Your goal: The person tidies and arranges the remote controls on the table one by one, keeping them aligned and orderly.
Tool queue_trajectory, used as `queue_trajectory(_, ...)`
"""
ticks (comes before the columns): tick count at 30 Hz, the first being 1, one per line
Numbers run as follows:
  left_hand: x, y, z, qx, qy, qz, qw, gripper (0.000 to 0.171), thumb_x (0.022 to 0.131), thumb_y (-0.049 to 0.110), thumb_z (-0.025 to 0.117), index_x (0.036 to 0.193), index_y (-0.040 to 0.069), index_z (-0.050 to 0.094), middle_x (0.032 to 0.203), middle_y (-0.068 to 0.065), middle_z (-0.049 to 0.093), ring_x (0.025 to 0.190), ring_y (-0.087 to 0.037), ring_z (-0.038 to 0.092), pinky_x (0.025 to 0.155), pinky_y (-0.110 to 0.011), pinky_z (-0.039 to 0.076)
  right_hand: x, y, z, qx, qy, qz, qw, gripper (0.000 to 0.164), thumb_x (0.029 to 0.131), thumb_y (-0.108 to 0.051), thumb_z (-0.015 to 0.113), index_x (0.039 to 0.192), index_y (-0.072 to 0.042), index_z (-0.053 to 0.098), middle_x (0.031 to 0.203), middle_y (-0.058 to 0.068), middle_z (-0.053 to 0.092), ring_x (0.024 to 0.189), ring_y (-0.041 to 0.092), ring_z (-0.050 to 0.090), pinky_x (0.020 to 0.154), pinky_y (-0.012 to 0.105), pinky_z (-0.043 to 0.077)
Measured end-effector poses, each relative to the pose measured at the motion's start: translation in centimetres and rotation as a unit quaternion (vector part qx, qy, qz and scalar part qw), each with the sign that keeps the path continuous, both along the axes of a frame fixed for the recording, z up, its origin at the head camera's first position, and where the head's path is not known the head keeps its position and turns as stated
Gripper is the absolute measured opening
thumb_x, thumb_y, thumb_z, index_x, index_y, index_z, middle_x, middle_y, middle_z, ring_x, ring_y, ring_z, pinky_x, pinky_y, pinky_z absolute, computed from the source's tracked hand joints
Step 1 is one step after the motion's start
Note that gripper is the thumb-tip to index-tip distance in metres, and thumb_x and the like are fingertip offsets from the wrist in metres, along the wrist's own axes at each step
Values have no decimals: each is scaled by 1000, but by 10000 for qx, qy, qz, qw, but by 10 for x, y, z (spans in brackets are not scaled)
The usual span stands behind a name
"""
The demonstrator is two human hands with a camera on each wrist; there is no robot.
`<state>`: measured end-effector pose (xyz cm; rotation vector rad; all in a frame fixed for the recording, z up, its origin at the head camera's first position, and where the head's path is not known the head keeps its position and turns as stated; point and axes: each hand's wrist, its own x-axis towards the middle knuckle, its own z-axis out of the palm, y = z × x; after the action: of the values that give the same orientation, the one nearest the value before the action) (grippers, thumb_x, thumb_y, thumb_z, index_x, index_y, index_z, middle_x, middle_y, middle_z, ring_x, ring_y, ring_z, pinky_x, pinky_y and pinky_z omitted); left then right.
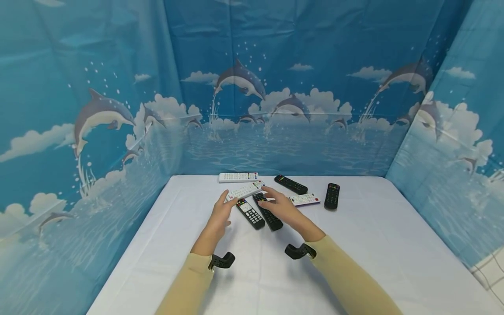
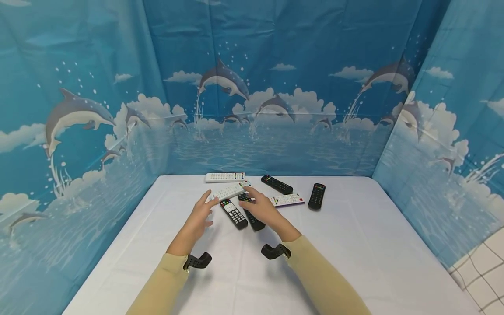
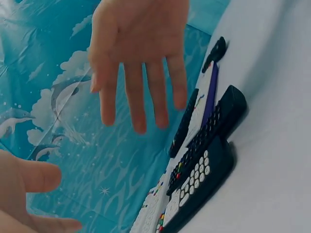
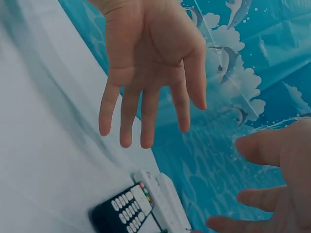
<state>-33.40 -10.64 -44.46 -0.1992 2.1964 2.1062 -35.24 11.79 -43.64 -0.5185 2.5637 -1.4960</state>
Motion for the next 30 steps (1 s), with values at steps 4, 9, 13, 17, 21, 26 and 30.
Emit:
queue_trajectory(4, -2, -2, -5, 1004, -375, 51, 9942, 71, 102, 30, 54, 161, 13, 19, 161, -29, 12, 144, -56, 15, 104, -74, 31, -9, -18, -8, -255, -555, 89, 9981, 66, 101, -35, 61, 158, -16, 34, 150, 22, 44, 131, 37, 49, 101, 55, 46)
queue_trajectory(9, 0, -3, -14, 2024, -874, 239, 9751, 78, 99, 26, 56, 160, 3, 13, 157, -38, 8, 143, -59, 9, 105, -74, 30, -12, -32, -24, 39, -747, 93, 9972, 66, 100, -33, 62, 157, -11, 36, 147, 24, 46, 128, 37, 52, 101, 55, 46)
queue_trajectory(13, 1, -3, -17, 2444, -889, 309, 9651, 82, 99, 25, 57, 159, 3, 6, 155, -41, 6, 142, -60, 9, 103, -72, 35, -11, -39, -29, 204, -635, 55, 9978, 66, 98, -31, 64, 155, -8, 38, 143, 26, 49, 126, 40, 53, 99, 57, 46)
queue_trajectory(17, 0, -2, -17, 2639, -744, 268, 9613, 81, 100, 23, 53, 159, 3, 2, 154, -43, 3, 141, -62, 10, 101, -71, 38, -11, -46, -28, 248, -501, -94, 9984, 67, 97, -31, 64, 154, -7, 39, 139, 25, 54, 122, 39, 56, 98, 56, 47)
queue_trajectory(21, -1, 1, -18, 2714, -740, 269, 9592, 71, 101, 22, 48, 158, 1, 11, 154, -43, 4, 142, -61, 10, 101, -73, 36, -12, -51, -29, 422, -404, -299, 9978, 64, 98, -29, 64, 153, -6, 42, 135, 23, 59, 118, 36, 60, 96, 53, 49)
queue_trajectory(26, -3, 5, -22, 2811, -807, 236, 9560, 67, 101, 19, 45, 154, -8, 14, 153, -44, 7, 141, -60, 12, 102, -72, 35, -11, -54, -32, 633, -325, -393, 9967, 61, 97, -24, 64, 151, -2, 44, 133, 25, 60, 117, 37, 60, 95, 52, 51)
queue_trajectory(30, -3, 5, -24, 2998, -971, 230, 9488, 70, 100, 17, 47, 150, -15, 10, 150, -44, 13, 140, -58, 19, 104, -70, 35, -11, -54, -34, 562, -297, -456, 9969, 62, 96, -22, 64, 150, 0, 44, 133, 25, 60, 118, 35, 60, 96, 50, 50)
